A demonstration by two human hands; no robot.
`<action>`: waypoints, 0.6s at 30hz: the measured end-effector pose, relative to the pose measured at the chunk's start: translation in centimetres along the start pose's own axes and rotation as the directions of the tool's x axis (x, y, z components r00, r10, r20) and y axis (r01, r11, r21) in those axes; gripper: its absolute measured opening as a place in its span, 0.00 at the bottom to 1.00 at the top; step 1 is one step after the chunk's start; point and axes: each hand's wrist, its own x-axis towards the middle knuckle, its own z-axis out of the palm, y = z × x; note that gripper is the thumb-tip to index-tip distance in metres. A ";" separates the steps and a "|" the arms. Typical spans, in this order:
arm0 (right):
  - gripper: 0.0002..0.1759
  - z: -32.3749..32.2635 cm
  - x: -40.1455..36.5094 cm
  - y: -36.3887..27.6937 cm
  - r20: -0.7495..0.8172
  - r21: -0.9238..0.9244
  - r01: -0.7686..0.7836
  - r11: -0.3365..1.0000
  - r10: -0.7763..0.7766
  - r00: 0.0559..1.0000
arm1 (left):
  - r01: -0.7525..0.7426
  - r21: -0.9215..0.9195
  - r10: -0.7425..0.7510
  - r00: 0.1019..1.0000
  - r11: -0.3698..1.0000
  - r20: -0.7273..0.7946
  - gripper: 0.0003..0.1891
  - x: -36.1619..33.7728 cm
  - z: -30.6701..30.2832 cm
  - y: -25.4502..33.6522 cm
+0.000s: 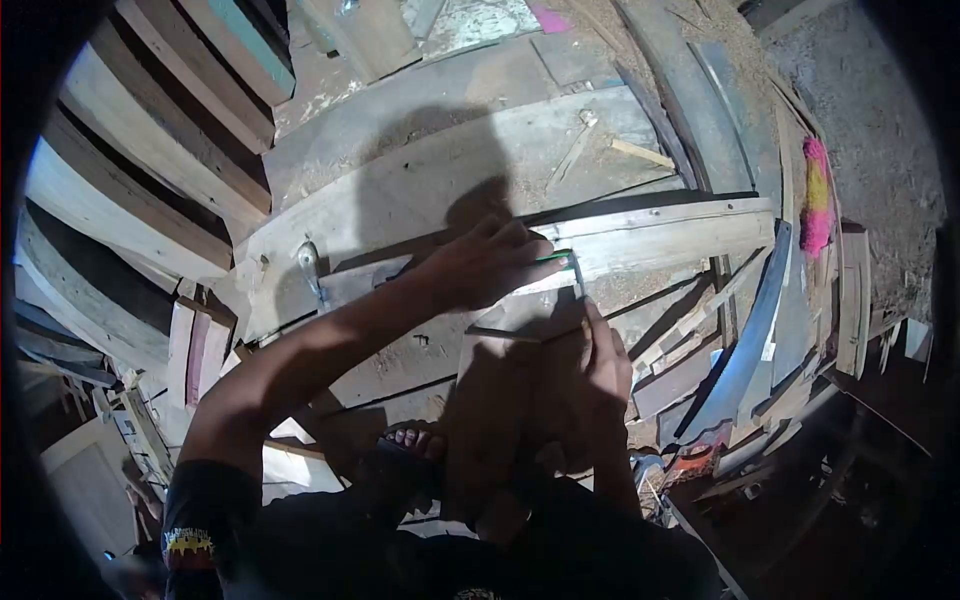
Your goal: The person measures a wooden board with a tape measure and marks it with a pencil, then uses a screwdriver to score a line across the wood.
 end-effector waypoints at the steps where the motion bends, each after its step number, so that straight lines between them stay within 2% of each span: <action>1: 0.23 -0.2 0.4 -0.9 -0.020 0.024 0.015 1.000 -0.014 1.000 | 0.006 0.003 -0.006 1.000 1.000 0.000 0.27 -0.1 0.3 0.0; 6: 0.22 -1.4 0.5 -2.3 0.007 0.032 -0.006 0.999 0.006 1.000 | -0.010 -0.009 0.009 0.999 1.000 -0.047 0.27 0.1 0.9 -0.2; 9: 0.22 -1.3 0.2 -2.2 0.013 0.037 -0.015 0.999 0.014 1.000 | -0.001 0.039 0.002 1.000 0.999 -0.019 0.28 0.0 0.7 0.0; 13: 0.23 -1.4 1.5 -1.8 0.017 0.000 0.049 0.999 -0.049 0.999 | 0.005 -0.022 -0.004 0.999 1.000 0.036 0.30 0.2 0.7 -0.1; 16: 0.22 -0.9 0.3 -1.8 0.013 -0.003 -0.013 1.000 0.013 1.000 | -0.006 0.038 0.006 1.000 0.999 0.011 0.27 0.1 1.0 -0.2; 17: 0.22 -1.1 0.4 -1.6 0.035 -0.008 -0.031 0.999 0.031 0.999 | -0.018 0.005 0.018 1.000 1.000 -0.024 0.28 -0.1 1.2 -0.4; 18: 0.22 -0.8 0.9 -1.7 0.014 -0.007 0.003 1.000 -0.003 1.000 | -0.016 0.018 0.017 0.999 1.000 -0.032 0.28 -0.2 1.4 -0.5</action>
